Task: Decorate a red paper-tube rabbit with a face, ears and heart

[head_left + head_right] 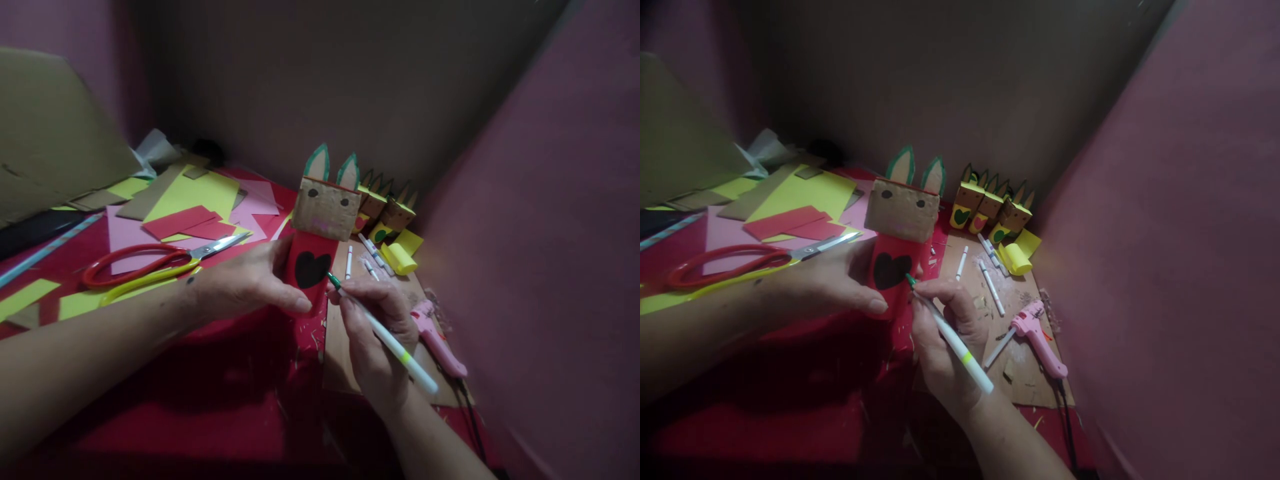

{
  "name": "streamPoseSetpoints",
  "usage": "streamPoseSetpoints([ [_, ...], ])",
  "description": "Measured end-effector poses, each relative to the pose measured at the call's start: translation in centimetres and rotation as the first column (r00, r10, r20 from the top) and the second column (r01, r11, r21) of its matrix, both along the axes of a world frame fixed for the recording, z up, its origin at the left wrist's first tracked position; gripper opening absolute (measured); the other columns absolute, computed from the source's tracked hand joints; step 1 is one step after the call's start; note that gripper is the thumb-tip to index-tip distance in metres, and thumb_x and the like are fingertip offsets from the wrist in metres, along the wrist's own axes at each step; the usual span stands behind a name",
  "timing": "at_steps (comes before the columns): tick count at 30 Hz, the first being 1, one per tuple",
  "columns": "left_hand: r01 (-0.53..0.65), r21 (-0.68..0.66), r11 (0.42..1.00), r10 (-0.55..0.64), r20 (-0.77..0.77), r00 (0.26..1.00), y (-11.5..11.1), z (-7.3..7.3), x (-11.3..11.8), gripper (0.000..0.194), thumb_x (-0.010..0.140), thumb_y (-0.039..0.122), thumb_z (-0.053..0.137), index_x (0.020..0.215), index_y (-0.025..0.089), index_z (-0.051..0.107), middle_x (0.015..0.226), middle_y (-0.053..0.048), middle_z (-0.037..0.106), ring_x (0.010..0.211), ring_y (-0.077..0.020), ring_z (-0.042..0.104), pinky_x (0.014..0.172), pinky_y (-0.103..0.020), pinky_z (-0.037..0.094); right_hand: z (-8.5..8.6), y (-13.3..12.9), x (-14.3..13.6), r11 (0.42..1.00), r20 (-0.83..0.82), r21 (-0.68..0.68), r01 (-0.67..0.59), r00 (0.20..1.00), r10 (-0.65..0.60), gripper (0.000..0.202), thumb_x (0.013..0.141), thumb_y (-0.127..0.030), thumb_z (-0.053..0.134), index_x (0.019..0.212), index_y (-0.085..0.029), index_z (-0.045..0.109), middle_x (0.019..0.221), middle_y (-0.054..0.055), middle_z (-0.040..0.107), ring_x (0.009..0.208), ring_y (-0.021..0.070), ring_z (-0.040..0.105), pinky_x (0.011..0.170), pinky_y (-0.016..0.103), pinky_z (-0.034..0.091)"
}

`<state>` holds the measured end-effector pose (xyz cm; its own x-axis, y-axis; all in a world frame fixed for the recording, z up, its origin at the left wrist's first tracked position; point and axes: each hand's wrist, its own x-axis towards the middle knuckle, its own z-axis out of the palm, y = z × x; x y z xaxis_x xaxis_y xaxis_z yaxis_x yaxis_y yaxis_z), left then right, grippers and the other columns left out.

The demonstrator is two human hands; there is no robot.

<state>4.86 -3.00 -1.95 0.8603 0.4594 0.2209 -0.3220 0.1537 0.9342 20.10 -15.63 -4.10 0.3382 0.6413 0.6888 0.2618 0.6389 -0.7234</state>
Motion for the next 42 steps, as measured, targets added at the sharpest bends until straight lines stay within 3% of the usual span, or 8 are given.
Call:
streamPoseSetpoints([
  [4, -0.029, -0.003, 1.0, 0.029, -0.016, 0.999, -0.17, 0.16, -0.04, 0.055, 0.062, 0.014, 0.098, 0.111, 0.018, 0.074, 0.096, -0.005, 0.079, 0.091, -0.0221, 0.072, 0.075, -0.024, 0.058, 0.23, 0.01, -0.13, 1.0, 0.039, -0.005, 0.009, 0.999, -0.009, 0.021, 0.088, -0.009, 0.072, 0.095, -0.029, 0.076, 0.085, -0.004, 0.074, 0.075, 0.0127, 0.071, 0.069, 0.026, 0.059],
  [11, -0.022, -0.019, 1.0, 0.022, -0.021, 1.0, -0.34, 0.37, -0.15, 0.054, 0.061, 0.013, 0.098, 0.109, 0.018, 0.074, 0.091, -0.004, 0.078, 0.082, -0.0212, 0.071, 0.07, -0.027, 0.057, 0.01, 0.17, -0.27, 1.0, -0.028, -0.009, 0.029, 0.999, -0.029, 0.016, 0.093, -0.014, 0.07, 0.098, -0.03, 0.074, 0.084, -0.005, 0.07, 0.061, 0.0097, 0.062, 0.062, 0.025, 0.056],
  [17, -0.021, 0.035, 0.999, 0.023, -0.057, 0.998, 0.01, -0.06, -0.14, 0.064, 0.065, 0.02, 0.098, 0.122, 0.019, 0.07, 0.1, -0.006, 0.079, 0.094, -0.0251, 0.073, 0.079, -0.031, 0.059, 0.07, 0.02, -0.1, 1.0, 0.063, -0.018, 0.019, 0.998, -0.018, 0.017, 0.091, -0.013, 0.073, 0.095, -0.029, 0.075, 0.086, -0.004, 0.074, 0.076, 0.0132, 0.071, 0.07, 0.026, 0.059],
  [22, -0.017, 0.045, 0.999, 0.02, -0.073, 0.997, 0.04, -0.17, -0.2, 0.067, 0.067, 0.02, 0.097, 0.128, 0.02, 0.068, 0.105, -0.007, 0.08, 0.097, -0.0269, 0.074, 0.083, -0.034, 0.06, 0.24, 0.01, -0.31, 0.999, 0.022, -0.033, 0.042, 0.999, -0.041, 0.015, 0.091, -0.015, 0.074, 0.097, -0.029, 0.076, 0.083, -0.004, 0.074, 0.069, 0.0117, 0.068, 0.061, 0.023, 0.055],
  [26, 0.0, 0.022, 1.0, 0.001, -0.046, 0.999, 0.02, -0.22, -0.16, 0.072, 0.066, 0.019, 0.097, 0.131, 0.02, 0.067, 0.107, -0.008, 0.08, 0.099, -0.0292, 0.075, 0.084, -0.035, 0.061, 0.44, 0.08, -0.32, 0.999, 0.08, -0.016, 0.051, 0.996, -0.049, 0.016, 0.091, -0.013, 0.073, 0.096, -0.029, 0.076, 0.084, -0.003, 0.075, 0.072, 0.0132, 0.07, 0.066, 0.026, 0.059],
  [34, -0.018, 0.03, 0.999, 0.021, -0.072, 0.997, -0.17, 0.06, -0.14, 0.067, 0.067, 0.019, 0.097, 0.128, 0.019, 0.067, 0.103, -0.007, 0.08, 0.094, -0.028, 0.075, 0.081, -0.036, 0.059, 0.43, 0.0, -0.26, 0.998, 0.052, -0.028, 0.055, 0.997, -0.054, 0.018, 0.091, -0.014, 0.072, 0.097, -0.03, 0.076, 0.084, -0.004, 0.074, 0.071, 0.0124, 0.069, 0.063, 0.024, 0.057],
  [39, -0.011, 0.033, 0.999, 0.013, -0.048, 0.999, -0.06, -0.04, -0.19, 0.068, 0.067, 0.019, 0.097, 0.128, 0.019, 0.066, 0.107, -0.009, 0.079, 0.099, -0.0298, 0.075, 0.084, -0.037, 0.059, 0.69, 0.03, -0.22, 0.999, 0.127, -0.024, 0.043, 0.991, -0.04, 0.02, 0.089, -0.011, 0.072, 0.094, -0.03, 0.076, 0.083, -0.004, 0.074, 0.073, 0.0133, 0.07, 0.068, 0.027, 0.059],
  [42, -0.023, 0.031, 0.999, 0.025, -0.076, 0.997, 0.01, -0.04, -0.24, 0.064, 0.067, 0.019, 0.097, 0.123, 0.02, 0.067, 0.104, -0.007, 0.079, 0.098, -0.0286, 0.074, 0.083, -0.035, 0.059, 0.5, 0.07, -0.3, 0.998, 0.033, -0.028, 0.065, 0.997, -0.064, 0.017, 0.09, -0.014, 0.073, 0.095, -0.03, 0.076, 0.081, -0.004, 0.073, 0.074, 0.0145, 0.07, 0.066, 0.028, 0.059],
])
